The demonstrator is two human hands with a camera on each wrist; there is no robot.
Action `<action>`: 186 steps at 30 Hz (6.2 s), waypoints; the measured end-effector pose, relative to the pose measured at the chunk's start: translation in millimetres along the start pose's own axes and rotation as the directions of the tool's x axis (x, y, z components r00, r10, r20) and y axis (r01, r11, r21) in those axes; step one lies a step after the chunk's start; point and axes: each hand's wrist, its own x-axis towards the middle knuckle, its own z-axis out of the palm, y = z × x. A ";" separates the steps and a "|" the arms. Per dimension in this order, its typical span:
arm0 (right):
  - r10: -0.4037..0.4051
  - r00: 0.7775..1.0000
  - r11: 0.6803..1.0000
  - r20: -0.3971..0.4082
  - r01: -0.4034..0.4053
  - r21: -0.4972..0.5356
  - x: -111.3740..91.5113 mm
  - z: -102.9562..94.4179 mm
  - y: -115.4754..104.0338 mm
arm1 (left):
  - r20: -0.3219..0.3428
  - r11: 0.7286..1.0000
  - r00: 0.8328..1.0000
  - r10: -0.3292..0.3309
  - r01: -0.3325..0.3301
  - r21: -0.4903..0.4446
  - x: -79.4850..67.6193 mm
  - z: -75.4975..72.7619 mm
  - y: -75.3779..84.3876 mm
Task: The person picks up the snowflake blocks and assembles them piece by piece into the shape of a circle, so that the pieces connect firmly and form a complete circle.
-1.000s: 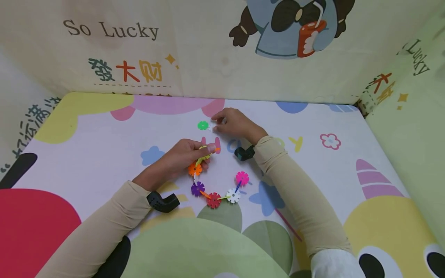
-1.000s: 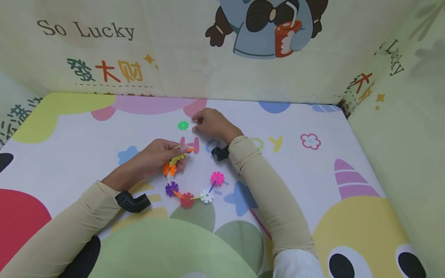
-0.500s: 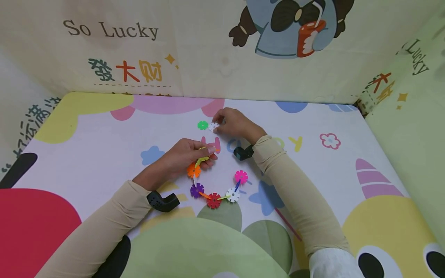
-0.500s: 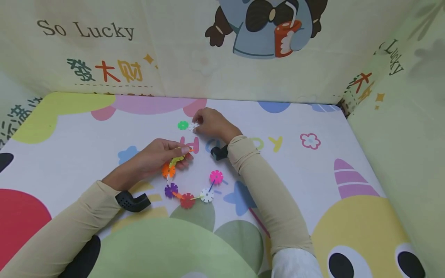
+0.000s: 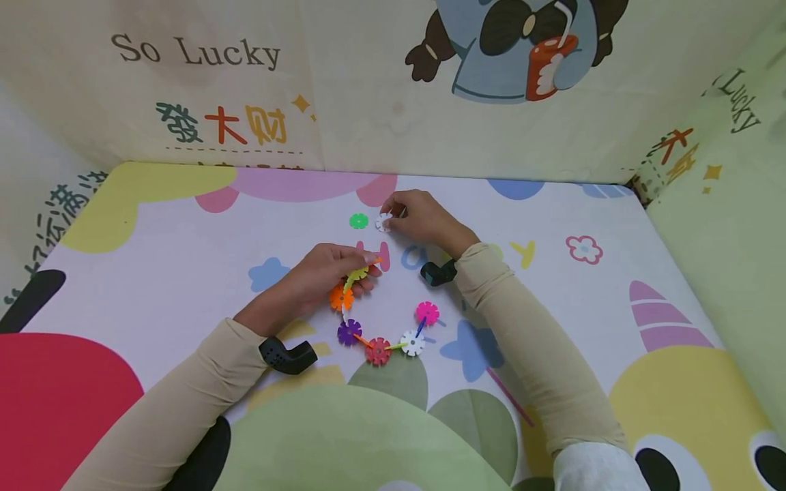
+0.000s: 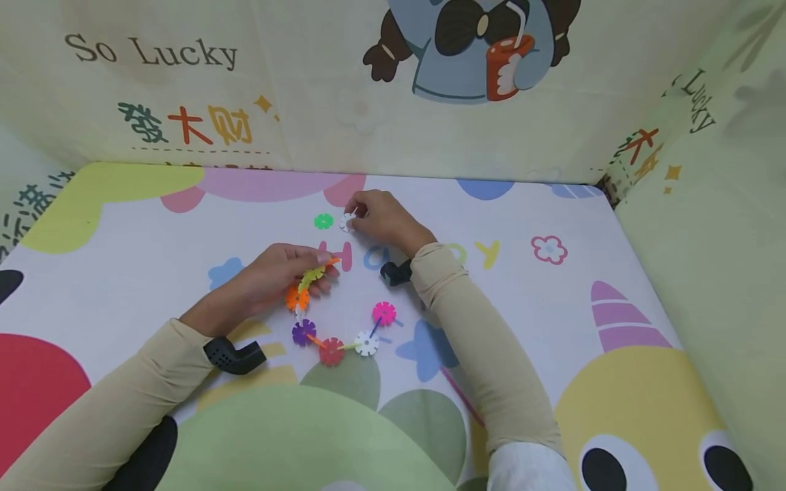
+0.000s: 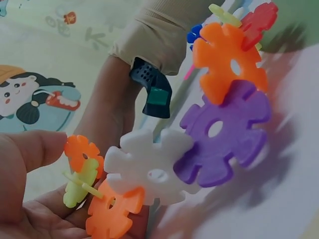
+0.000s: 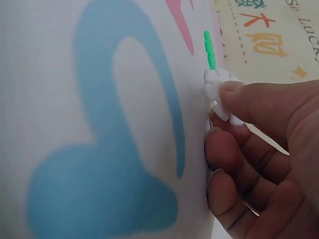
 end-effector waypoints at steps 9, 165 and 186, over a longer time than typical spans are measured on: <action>-0.040 0.999 0.999 -0.017 0.040 0.014 -20.1 -7.9 8.1 | -0.014 1.000 1.000 -0.009 0.009 -0.028 -0.2 2.4 2.0; 0.008 0.992 0.894 0.125 -0.063 0.443 -72.1 8.4 -18.4 | -0.018 1.000 1.000 0.017 -0.017 0.022 -0.7 -1.1 -2.2; -0.019 0.990 0.878 0.139 -0.050 0.477 -65.6 8.7 -7.4 | -0.022 0.998 0.999 -0.046 0.045 -0.051 1.3 -10.3 4.1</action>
